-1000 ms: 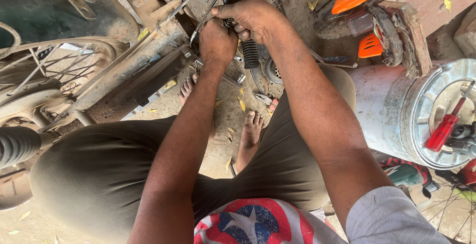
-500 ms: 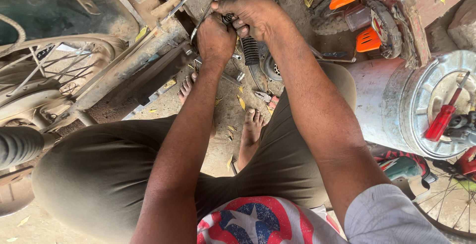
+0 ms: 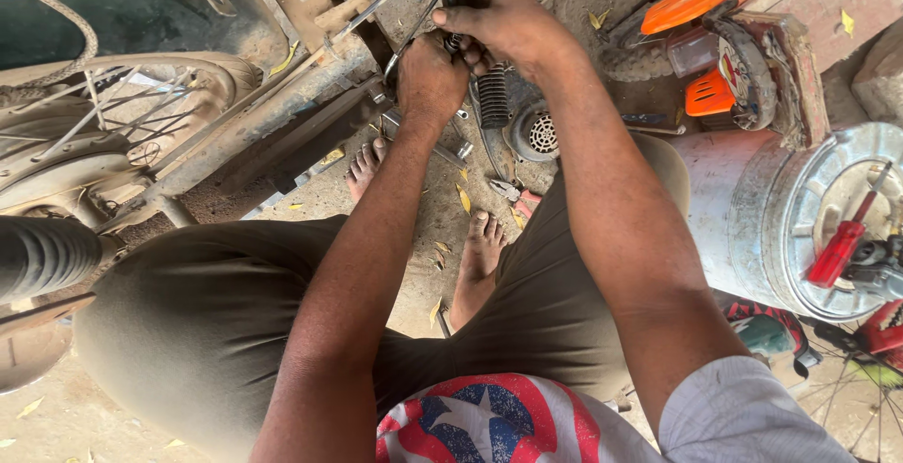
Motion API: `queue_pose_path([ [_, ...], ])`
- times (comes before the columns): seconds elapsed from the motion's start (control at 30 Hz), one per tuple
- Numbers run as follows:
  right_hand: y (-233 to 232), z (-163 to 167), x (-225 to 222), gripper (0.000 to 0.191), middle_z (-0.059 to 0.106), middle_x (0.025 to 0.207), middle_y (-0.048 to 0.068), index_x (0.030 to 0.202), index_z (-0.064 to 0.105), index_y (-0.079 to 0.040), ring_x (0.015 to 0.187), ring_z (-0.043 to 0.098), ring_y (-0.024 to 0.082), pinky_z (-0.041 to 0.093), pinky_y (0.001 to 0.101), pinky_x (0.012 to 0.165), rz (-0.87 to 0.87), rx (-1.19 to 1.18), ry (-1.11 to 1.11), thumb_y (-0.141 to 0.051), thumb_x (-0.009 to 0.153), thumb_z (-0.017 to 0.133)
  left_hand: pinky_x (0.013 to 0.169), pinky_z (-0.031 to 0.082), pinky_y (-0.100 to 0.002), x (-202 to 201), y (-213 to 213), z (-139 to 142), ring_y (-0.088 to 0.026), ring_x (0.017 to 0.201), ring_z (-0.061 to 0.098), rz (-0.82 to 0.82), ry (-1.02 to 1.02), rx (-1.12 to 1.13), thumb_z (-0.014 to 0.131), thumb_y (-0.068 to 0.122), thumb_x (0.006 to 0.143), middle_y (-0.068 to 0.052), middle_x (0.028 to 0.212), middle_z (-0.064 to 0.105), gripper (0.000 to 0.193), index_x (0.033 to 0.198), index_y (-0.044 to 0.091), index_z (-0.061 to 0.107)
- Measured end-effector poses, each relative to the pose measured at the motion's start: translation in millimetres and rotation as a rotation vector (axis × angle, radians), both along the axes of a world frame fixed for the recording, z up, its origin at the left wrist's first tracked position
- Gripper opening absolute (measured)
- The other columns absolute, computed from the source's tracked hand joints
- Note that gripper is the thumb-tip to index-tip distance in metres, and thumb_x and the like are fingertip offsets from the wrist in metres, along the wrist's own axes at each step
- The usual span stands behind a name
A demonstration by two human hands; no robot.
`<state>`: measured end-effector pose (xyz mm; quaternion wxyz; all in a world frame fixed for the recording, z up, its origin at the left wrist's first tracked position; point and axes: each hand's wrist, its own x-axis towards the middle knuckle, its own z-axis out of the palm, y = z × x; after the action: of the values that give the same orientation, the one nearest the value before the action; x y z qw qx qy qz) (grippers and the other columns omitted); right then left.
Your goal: The person is repairing a motorcycle engine while sitting on the ground. They use a wrench and a screwdriver to adjust and tighten components near the engine block and rear wheel area.
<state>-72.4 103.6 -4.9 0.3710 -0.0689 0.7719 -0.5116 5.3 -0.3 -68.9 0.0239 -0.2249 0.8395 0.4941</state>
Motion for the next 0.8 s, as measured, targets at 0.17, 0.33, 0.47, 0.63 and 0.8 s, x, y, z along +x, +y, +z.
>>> queue_pose_path([
  [0.17, 15, -1, -6, 0.034, 0.072, 0.091, 0.016, 0.118, 0.066, 0.004, 0.072, 0.073, 0.015, 0.063, 0.0287, 0.058, 0.089, 0.070, 0.131, -0.016, 0.092, 0.076, 0.069, 0.059, -0.040, -2, 6, -1, -0.019, 0.069, 0.073, 0.032, -0.005, 0.278, 0.058, 0.010, 0.089, -0.008, 0.074, 0.075, 0.018, 0.082, 0.003, 0.073],
  [0.33, 23, -12, -7, 0.058, 0.071, 0.111, 0.017, 0.133, 0.057, 0.006, 0.102, 0.072, 0.029, 0.057, 0.0388, 0.087, 0.261, 0.219, 0.593, -0.003, 0.081, 0.081, 0.052, 0.058, -0.033, -4, 11, 3, -0.017, 0.058, 0.070, 0.071, -0.006, 0.471, 0.057, 0.007, 0.089, -0.010, 0.071, 0.072, 0.018, 0.085, -0.001, 0.072],
  [0.47, 26, -9, -5, 0.058, 0.066, 0.125, 0.026, 0.127, 0.061, 0.007, 0.114, 0.069, 0.037, 0.054, 0.0457, 0.103, 0.375, 0.202, 1.146, -0.010, 0.079, 0.088, 0.051, 0.055, -0.032, -1, 9, 9, -0.016, 0.058, 0.070, 0.056, -0.042, 0.483, 0.064, 0.007, 0.085, -0.010, 0.072, 0.073, 0.014, 0.090, -0.003, 0.072],
  [0.63, 25, 8, 6, 0.035, 0.071, 0.112, 0.012, 0.121, 0.054, 0.004, 0.109, 0.078, 0.023, 0.060, 0.0368, 0.100, 0.205, 0.033, 0.691, -0.006, 0.094, 0.075, 0.057, 0.057, -0.034, 16, 5, 29, -0.018, 0.063, 0.067, 0.025, 0.334, 0.377, 0.067, 0.003, 0.079, -0.009, 0.076, 0.071, 0.021, 0.098, -0.002, 0.069],
  [0.8, 17, 11, 16, 0.049, 0.070, 0.115, 0.019, 0.127, 0.063, -0.004, 0.105, 0.072, 0.031, 0.062, 0.0413, 0.092, 0.361, -0.010, 1.133, 0.002, 0.082, 0.082, 0.063, 0.058, -0.036, 27, -2, 39, -0.019, 0.066, 0.073, 0.082, 0.280, 0.223, 0.064, 0.004, 0.084, -0.011, 0.076, 0.072, 0.017, 0.100, 0.000, 0.069],
])
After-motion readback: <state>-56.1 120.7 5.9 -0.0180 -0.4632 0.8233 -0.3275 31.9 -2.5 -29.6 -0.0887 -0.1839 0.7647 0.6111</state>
